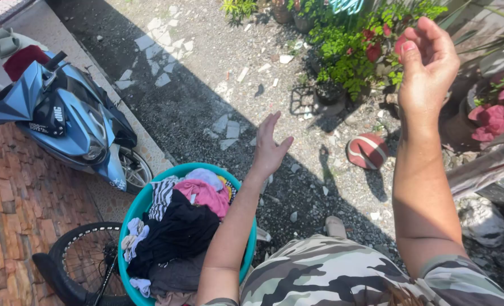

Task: Hanging wet laundry from a basket onto hangers and a drying rack outdoors.

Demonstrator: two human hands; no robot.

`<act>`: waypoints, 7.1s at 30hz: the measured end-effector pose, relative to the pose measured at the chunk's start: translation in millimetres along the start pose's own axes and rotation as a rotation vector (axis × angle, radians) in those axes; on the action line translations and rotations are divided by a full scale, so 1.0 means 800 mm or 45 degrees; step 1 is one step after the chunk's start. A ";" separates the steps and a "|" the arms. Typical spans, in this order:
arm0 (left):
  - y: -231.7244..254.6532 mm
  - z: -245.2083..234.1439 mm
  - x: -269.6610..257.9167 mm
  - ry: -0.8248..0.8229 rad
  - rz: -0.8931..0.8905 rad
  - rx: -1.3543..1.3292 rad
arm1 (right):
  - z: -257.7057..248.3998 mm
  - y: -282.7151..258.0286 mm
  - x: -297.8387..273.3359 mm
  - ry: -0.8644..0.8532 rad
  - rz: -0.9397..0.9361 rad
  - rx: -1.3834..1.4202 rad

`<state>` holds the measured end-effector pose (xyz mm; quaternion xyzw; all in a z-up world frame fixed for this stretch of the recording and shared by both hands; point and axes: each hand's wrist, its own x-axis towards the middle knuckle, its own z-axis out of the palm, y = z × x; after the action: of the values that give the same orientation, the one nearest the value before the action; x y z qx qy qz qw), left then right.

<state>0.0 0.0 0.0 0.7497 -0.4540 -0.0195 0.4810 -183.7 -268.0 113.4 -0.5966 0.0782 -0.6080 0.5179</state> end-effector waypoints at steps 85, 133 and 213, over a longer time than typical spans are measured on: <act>-0.114 -0.192 -0.292 -0.026 -0.687 -0.704 | 0.359 -0.006 -0.352 -1.573 0.555 -0.080; -0.147 -0.242 -0.406 1.225 -0.704 0.009 | 0.460 0.145 -0.407 -2.262 0.605 -0.003; -0.074 -0.364 -0.424 0.830 -0.653 -0.671 | 0.453 0.164 -0.465 -2.372 -0.073 -0.264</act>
<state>-24.1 449.4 -26.1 0.6572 -0.0601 -0.0160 0.7512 86.8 131.2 -120.1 -0.8880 -0.3291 0.1122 0.3010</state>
